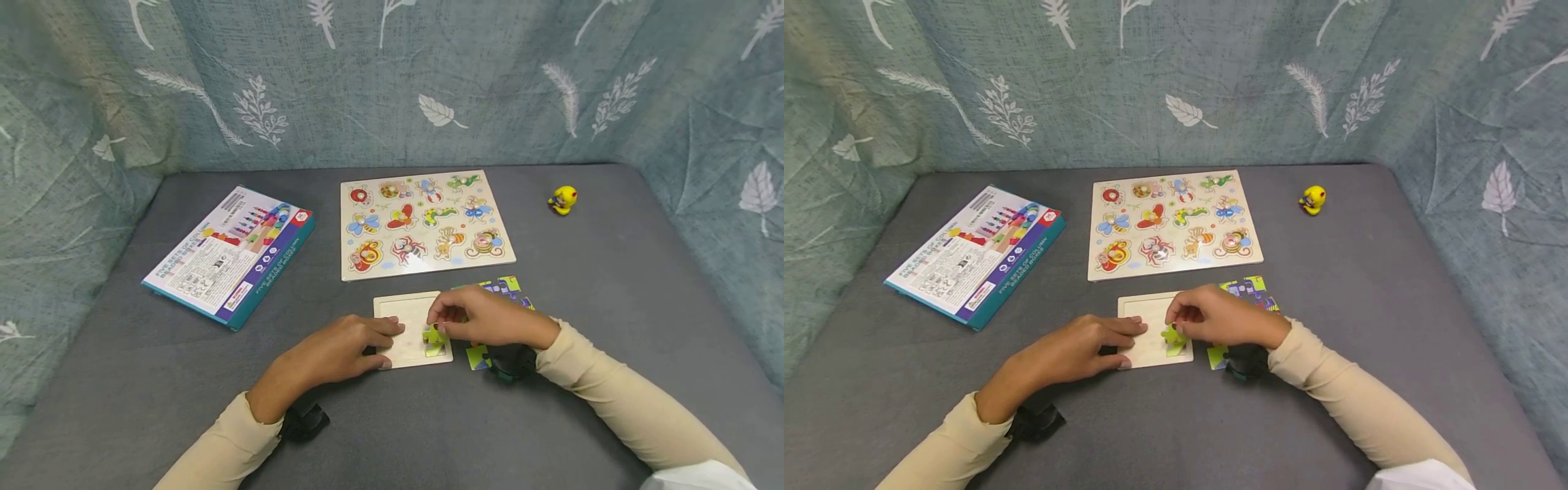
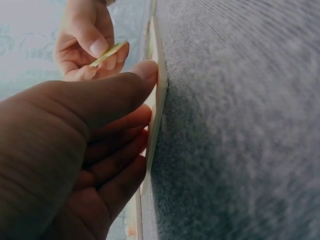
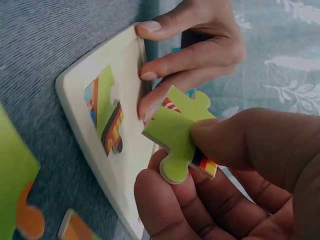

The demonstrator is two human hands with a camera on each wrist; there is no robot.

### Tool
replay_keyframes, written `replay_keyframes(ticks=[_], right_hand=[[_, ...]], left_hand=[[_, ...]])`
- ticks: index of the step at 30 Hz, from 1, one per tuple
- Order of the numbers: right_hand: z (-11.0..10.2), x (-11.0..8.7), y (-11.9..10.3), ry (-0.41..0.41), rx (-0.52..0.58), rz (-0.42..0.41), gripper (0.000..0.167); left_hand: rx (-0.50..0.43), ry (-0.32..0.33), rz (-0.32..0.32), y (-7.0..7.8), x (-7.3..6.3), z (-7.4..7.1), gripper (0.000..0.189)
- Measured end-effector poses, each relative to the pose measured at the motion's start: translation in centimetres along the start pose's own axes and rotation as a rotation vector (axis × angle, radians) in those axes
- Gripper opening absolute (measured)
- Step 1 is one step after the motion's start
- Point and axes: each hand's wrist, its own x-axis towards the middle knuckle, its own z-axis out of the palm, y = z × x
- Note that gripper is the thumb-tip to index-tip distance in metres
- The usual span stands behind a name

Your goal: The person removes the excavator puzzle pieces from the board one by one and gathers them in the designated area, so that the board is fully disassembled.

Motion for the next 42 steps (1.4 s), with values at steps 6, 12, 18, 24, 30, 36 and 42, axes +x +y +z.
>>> replay_keyframes(ticks=[6, 12, 18, 24, 30, 36, 42], right_hand=[[-0.4, -0.9, 0.5, -0.026, -0.006, 0.012, 0.013], [-0.5, -1.8, 1.1, -0.039, 0.005, 0.007, 0.011], [-0.8, -2.4, 1.6, -0.04, -0.005, -0.026, 0.011], [-1.0, -3.0, 1.8, -0.024, -0.008, -0.009, 0.011], [-0.9, -3.8, 2.0, -0.002, 0.019, 0.024, 0.01], [-1.0, -4.4, 2.5, 0.025, 0.054, -0.009, 0.013], [-1.4, -5.1, 2.7, 0.004, 0.032, -0.015, 0.011]], left_hand=[[-0.023, 0.001, -0.019, -0.1, 0.1, 0.0, 0.033], [-0.029, -0.006, -0.017, -0.2, 0.0, -0.1, 0.032], [-0.028, 0.0, -0.003, -0.3, 0.2, -0.1, 0.033], [-0.044, -0.017, -0.037, -0.1, 0.3, -0.1, 0.033], [-0.046, -0.016, -0.065, -0.1, 0.1, 0.0, 0.034], [-0.038, -0.007, -0.058, -0.1, -0.1, 0.0, 0.034], [-0.03, -0.013, -0.067, 0.1, -0.1, 0.0, 0.036]])
